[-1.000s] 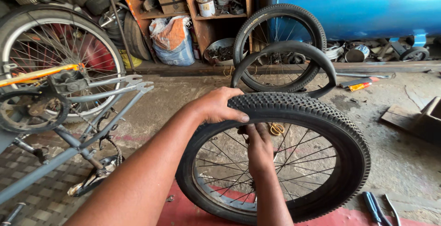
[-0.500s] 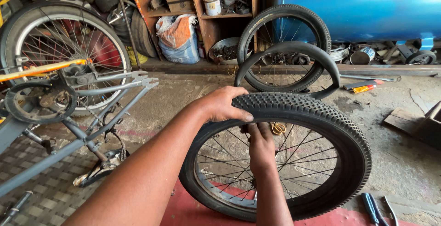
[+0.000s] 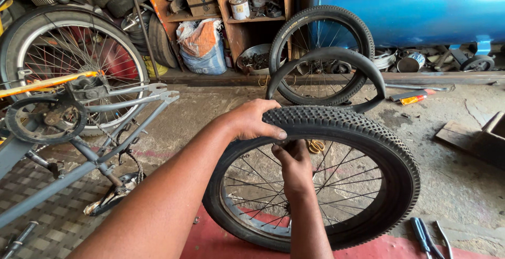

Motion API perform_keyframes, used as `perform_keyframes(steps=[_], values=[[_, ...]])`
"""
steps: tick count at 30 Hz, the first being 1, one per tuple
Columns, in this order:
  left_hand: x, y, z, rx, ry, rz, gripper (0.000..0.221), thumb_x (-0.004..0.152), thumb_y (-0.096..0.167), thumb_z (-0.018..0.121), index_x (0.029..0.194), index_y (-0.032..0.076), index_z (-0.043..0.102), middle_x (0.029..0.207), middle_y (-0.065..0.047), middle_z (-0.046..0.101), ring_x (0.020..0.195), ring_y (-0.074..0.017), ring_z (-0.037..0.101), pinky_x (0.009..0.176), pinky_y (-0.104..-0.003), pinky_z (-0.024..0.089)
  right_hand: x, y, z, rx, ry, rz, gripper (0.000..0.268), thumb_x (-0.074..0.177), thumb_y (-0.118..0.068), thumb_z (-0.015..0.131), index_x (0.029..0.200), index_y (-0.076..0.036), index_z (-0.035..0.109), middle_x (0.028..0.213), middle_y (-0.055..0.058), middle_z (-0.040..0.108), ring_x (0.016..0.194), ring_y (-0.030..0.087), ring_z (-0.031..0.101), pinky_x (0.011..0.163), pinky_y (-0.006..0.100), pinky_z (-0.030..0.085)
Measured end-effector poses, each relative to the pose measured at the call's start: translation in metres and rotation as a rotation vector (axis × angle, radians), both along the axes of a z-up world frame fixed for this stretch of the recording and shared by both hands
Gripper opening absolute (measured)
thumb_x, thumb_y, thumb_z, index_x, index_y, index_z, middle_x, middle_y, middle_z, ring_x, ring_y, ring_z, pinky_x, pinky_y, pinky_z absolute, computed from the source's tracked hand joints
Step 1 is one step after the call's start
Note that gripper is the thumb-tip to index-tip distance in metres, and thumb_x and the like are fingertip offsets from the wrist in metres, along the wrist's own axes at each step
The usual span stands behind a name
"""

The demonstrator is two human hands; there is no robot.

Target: The person removes a bicycle tire from a rim using a tool, extracts the inner tube, and manipulates the tube and valve stem by hand.

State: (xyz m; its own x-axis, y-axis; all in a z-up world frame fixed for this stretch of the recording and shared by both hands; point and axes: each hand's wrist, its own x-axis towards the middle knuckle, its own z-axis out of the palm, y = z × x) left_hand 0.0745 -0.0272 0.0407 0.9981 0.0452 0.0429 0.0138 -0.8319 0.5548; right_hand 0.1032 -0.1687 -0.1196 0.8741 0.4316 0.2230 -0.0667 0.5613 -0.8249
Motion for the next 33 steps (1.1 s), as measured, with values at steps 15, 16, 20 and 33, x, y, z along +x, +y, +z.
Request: perform_keyframes(steps=[15, 16, 20, 33], values=[[0.000, -0.008, 0.001, -0.026, 0.009, 0.032, 0.068, 0.060, 0.039, 0.090, 0.118, 0.009, 0.071, 0.108, -0.012, 0.078, 0.103, -0.0248, 0.074, 0.089, -0.040, 0.055, -0.001, -0.009, 0.012, -0.095, 0.145, -0.007, 0.033, 0.101, -0.022, 0.059, 0.127, -0.005, 0.067, 0.104, 0.005, 0.068, 0.091, 0.014, 0.055, 0.080, 0.031, 0.042], [0.001, -0.009, 0.001, -0.036, 0.026, 0.048, 0.069, 0.059, 0.039, 0.090, 0.118, 0.010, 0.071, 0.108, -0.011, 0.079, 0.103, -0.0247, 0.074, 0.089, -0.039, 0.055, -0.001, -0.008, 0.010, -0.105, 0.140, 0.003, 0.032, 0.101, -0.023, 0.059, 0.127, -0.005, 0.066, 0.104, 0.004, 0.067, 0.091, 0.014, 0.055, 0.080, 0.031, 0.042], [0.002, -0.011, 0.003, -0.017, 0.027, 0.048, 0.068, 0.059, 0.039, 0.090, 0.118, 0.010, 0.072, 0.109, -0.012, 0.078, 0.103, -0.0250, 0.074, 0.089, -0.039, 0.055, 0.001, -0.008, 0.006, -0.054, -0.047, 0.010, 0.036, 0.091, -0.012, 0.068, 0.125, -0.005, 0.060, 0.105, 0.003, 0.062, 0.097, 0.014, 0.057, 0.090, 0.030, 0.046], [0.002, -0.013, 0.002, -0.019, 0.016, 0.049, 0.070, 0.059, 0.040, 0.089, 0.119, 0.010, 0.072, 0.110, -0.012, 0.078, 0.105, -0.0256, 0.074, 0.091, -0.040, 0.054, -0.003, -0.017, 0.021, -0.142, 0.101, 0.001, 0.037, 0.093, -0.018, 0.062, 0.128, -0.007, 0.063, 0.109, 0.005, 0.067, 0.097, 0.016, 0.057, 0.086, 0.030, 0.044]])
